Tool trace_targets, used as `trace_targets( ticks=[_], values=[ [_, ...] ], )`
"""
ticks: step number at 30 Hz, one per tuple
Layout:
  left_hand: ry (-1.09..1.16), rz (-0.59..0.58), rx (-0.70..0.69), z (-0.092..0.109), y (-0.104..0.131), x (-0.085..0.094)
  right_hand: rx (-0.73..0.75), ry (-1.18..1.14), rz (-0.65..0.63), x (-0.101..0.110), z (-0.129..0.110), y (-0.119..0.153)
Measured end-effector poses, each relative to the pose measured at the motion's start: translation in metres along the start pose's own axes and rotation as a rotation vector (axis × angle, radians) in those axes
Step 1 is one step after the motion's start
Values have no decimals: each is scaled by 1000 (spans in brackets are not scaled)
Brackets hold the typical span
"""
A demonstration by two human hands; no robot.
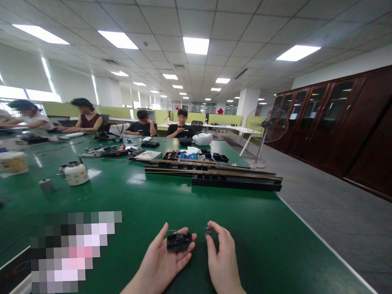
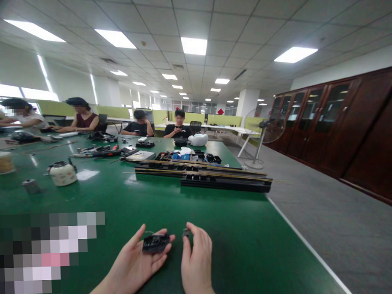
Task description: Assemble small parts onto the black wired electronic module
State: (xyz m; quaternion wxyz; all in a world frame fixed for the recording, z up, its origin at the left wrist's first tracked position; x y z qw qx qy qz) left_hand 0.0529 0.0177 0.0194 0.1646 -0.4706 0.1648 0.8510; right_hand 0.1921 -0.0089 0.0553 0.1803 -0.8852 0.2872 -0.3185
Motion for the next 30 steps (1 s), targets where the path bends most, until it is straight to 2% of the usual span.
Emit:
trace_targets(
  ticks=[7,16,22,26,30],
  values=[
    [-3,15,-9,1,0,2,14,-3,16,3,-4,0],
    [2,57,-20,1,0,2,219,-33,-199,-7,-35,11],
    [43,46,19,-6,1,-2,252,6,-309,-12,-40,13],
    [57,47,29,-8,2,-3,273,3,-317,-12,-43,14],
    [95,-14,41,-11,2,-7,301,-7,-277,-8,-48,15]
  ],
)
Point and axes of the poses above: each hand's wrist, its own y-axis away from the middle knuckle, its own x-axis out of the back of the hand, z = x × y, the point moved 7 cm from there along -y, towards the middle knuckle, and after that the axes turned 14 degrees about -x, right-handed, at the moved point
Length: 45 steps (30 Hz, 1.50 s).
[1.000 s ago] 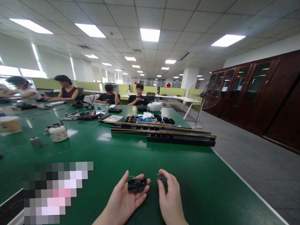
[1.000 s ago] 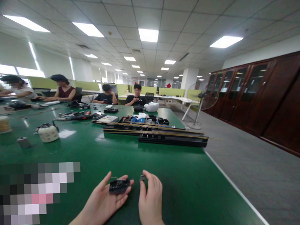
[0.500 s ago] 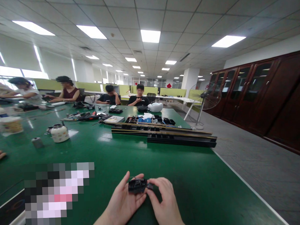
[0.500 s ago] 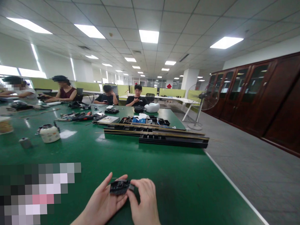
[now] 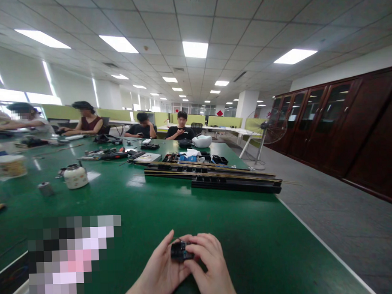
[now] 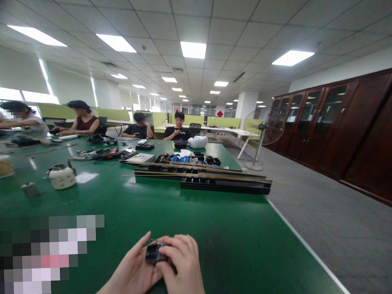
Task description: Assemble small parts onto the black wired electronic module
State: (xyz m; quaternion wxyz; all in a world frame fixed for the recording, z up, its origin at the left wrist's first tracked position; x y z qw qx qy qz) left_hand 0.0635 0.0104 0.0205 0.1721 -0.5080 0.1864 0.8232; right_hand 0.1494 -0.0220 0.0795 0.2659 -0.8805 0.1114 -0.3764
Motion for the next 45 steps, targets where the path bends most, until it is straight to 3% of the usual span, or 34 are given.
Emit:
trace_targets(
  ticks=[4,16,23,35,45],
  values=[
    [41,0,-1,-1,0,-2,30,29,7,0,-4,0],
    [-8,112,-4,-6,-2,6,-86,9,-85,-6,0,-2],
    [-9,33,15,-4,-1,0,-50,-6,-177,-12,4,-1],
    [-145,73,6,2,-1,9,-90,-85,-94,-13,13,1],
    [-70,-21,19,2,0,-1,-77,-58,-94,-12,15,2]
  ],
)
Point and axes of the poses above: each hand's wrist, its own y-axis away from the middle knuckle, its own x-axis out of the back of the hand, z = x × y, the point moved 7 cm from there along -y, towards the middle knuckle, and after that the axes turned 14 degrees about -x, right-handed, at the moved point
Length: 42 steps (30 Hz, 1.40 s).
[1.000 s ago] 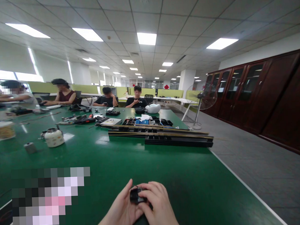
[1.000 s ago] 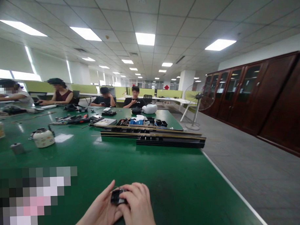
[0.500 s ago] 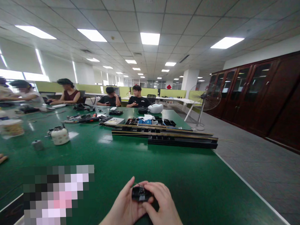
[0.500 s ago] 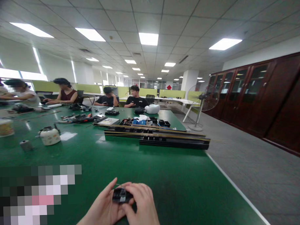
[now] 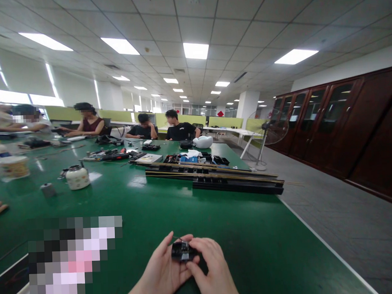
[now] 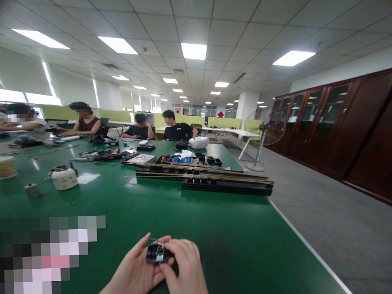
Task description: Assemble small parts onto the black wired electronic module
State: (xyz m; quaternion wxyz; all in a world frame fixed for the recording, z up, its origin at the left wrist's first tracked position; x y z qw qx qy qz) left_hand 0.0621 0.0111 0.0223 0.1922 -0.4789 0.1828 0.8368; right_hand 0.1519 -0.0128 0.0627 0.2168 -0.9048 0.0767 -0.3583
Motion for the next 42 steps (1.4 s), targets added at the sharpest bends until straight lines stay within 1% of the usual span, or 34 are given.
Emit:
trace_targets(
  ticks=[3,6,13,15,17,22,24,27,36,39,42],
  values=[
    [2,-23,-6,-2,-1,-1,30,24,3,0,-5,0],
    [12,-35,-9,-3,0,-2,44,48,-23,-1,-9,0],
    [30,-60,-2,-5,1,-5,49,83,-3,0,-8,0],
    [28,-33,-20,-4,-1,-3,70,82,-4,0,-9,0],
    [8,18,-47,-2,-2,2,86,74,5,1,-9,0],
    [-41,127,-100,6,-4,13,59,39,78,7,-2,1],
    [-58,148,-100,8,-4,16,17,25,121,9,3,1],
    [-77,167,-95,9,-4,17,-95,4,190,13,16,0],
    [-70,193,-108,14,-4,17,-430,-180,315,19,62,-4],
    [-74,197,-111,15,-4,17,-489,-235,373,23,72,-3],
    [-85,201,-117,15,-4,17,-495,-229,436,30,71,-1]
  ],
)
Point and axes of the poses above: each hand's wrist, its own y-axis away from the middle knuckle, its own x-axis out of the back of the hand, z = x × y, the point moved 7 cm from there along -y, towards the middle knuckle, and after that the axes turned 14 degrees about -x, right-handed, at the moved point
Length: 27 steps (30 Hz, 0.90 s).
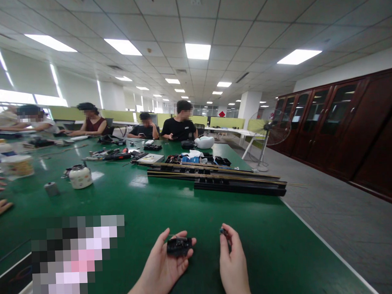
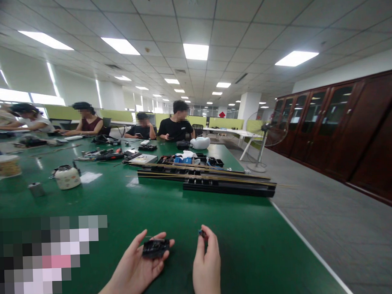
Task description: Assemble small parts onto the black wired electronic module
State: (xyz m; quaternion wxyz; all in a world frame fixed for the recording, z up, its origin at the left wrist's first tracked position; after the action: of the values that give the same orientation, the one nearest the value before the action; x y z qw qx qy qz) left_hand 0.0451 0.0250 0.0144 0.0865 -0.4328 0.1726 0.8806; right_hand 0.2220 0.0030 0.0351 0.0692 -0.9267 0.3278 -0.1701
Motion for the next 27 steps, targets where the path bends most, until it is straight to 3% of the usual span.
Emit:
trace_targets(
  ticks=[6,13,20,27],
  values=[
    [-17,-5,-6,-1,1,-1,207,87,-58,-4,-24,16],
    [-35,-4,-7,-3,2,0,489,175,-328,-25,-54,44],
    [62,-98,21,-11,9,-16,612,247,-390,-28,-68,51],
    [97,-113,80,-20,10,-16,580,354,-459,-35,-63,50]
  ],
)
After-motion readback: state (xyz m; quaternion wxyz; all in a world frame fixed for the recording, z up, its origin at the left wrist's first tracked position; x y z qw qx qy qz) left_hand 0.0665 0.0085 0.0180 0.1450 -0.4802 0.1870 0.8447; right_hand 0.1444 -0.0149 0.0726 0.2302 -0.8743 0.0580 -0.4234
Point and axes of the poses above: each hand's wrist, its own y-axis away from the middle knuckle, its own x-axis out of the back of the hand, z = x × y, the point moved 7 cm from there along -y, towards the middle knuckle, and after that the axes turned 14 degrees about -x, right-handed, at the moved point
